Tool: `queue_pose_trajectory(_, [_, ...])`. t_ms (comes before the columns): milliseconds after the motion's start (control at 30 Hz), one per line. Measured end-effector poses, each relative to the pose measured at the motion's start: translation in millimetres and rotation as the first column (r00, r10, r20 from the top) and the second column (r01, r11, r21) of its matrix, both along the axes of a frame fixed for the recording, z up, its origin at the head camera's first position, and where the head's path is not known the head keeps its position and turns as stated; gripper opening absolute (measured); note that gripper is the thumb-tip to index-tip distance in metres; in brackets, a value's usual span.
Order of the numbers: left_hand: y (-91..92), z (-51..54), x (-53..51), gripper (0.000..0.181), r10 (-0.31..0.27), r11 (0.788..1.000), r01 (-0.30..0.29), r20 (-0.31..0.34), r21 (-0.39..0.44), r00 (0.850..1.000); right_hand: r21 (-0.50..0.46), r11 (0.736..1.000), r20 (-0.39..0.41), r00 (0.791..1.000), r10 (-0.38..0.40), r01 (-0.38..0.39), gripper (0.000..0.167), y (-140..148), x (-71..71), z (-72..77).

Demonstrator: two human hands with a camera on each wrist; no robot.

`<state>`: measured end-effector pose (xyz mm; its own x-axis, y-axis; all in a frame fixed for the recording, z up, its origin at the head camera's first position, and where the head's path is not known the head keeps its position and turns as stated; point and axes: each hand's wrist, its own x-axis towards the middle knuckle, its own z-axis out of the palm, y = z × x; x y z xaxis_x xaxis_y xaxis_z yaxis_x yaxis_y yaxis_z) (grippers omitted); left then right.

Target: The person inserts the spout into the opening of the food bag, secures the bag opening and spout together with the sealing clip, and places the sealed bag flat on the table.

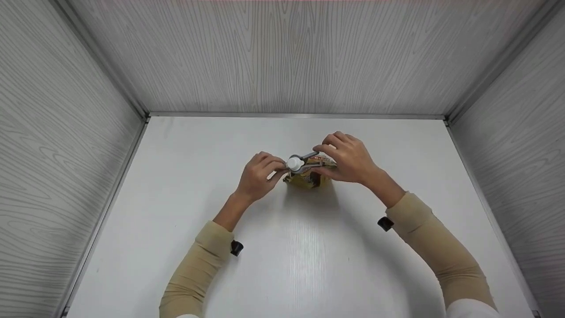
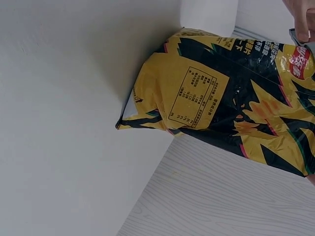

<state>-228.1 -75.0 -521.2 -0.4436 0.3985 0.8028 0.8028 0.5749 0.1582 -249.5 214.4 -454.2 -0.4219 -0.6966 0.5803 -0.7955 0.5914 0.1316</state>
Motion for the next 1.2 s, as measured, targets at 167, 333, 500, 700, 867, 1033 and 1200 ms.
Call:
queue_pose_trajectory(167, [0.6, -0.2, -0.4, 0.012, -0.008, 1.000, 0.008, 0.001, 0.009, 1.000, -0.015, 1.000, 0.016, 1.000, -0.006, 0.007, 0.045, -1, 3.7, -0.1])
queue_pose_trajectory(333, [0.3, 0.0, -2.2, 0.021, 0.002, 1.000, -0.002, 0.017, 0.007, 1.000, -0.025, 1.000, 0.010, 1.000, -0.012, 0.012, 0.044, -1, 5.2, 0.1])
queue_pose_trajectory(500, [-1.0, 0.6, -2.2, 0.036, 0.006, 1.000, -0.006, 0.061, 0.008, 0.998, -0.030, 0.999, -0.003, 1.000, -0.011, 0.011, 0.044, -2, 6.0, 0.0])
queue_pose_trajectory(700, [0.4, 1.9, -0.9, 0.046, 0.025, 1.000, -0.023, 0.110, -0.021, 0.994, -0.025, 1.000, -0.016, 1.000, -0.013, 0.013, 0.044, -3, 7.4, -1.3])
queue_pose_trajectory(867, [4.0, 4.3, -0.2, 0.052, 0.059, 0.997, -0.052, 0.134, -0.052, 0.989, -0.027, 1.000, -0.011, 1.000, -0.015, 0.014, 0.043, -3, 9.1, -2.4])
queue_pose_trajectory(1033, [7.4, 6.5, -1.2, 0.057, 0.081, 0.994, -0.070, 0.135, -0.083, 0.987, -0.034, 0.999, -0.006, 1.000, -0.018, 0.018, 0.042, -3, 10.1, -3.4])
queue_pose_trajectory(1200, [10.6, 9.0, -2.4, 0.062, 0.095, 0.989, -0.078, 0.140, -0.122, 0.986, -0.049, 0.999, 0.003, 1.000, -0.019, 0.020, 0.040, -4, 11.1, -5.4])
